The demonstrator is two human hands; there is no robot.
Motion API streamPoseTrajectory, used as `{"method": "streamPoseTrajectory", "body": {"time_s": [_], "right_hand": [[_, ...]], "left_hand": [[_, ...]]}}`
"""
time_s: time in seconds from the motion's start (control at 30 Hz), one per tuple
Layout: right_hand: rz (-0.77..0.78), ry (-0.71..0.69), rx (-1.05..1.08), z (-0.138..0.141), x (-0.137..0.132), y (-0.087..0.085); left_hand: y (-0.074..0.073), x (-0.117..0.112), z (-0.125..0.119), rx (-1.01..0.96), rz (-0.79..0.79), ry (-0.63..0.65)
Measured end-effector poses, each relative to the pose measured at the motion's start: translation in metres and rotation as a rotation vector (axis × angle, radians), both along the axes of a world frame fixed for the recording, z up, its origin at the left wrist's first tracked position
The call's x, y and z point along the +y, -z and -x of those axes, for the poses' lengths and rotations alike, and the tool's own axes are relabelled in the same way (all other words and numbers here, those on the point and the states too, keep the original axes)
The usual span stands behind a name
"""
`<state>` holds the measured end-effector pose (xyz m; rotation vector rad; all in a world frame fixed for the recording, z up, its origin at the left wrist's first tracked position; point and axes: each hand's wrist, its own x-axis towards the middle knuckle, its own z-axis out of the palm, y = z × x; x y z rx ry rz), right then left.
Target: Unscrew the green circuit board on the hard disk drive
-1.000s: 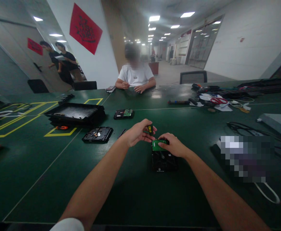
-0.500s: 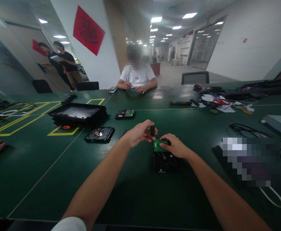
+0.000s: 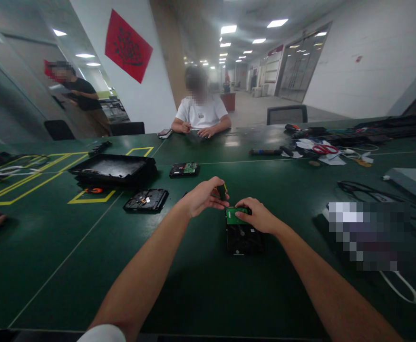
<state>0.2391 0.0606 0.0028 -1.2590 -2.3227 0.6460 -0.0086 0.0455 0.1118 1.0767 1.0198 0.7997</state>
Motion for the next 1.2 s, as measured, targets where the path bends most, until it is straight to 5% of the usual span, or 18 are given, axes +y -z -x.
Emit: {"method": "streamPoseTrajectory", "body": {"time_s": [0.9, 1.2], "right_hand": [[0.022, 0.017, 0.004, 0.0017, -0.0028, -0.0036], [0.017, 0.018, -0.008, 0.0024, -0.0024, -0.0036]], "left_hand": [[0.0021, 0.0004, -0.0017, 0.078, -0.128, 0.055], [-0.0016, -0.0034, -0.0042, 0.013, -0.048, 0.030]]}}
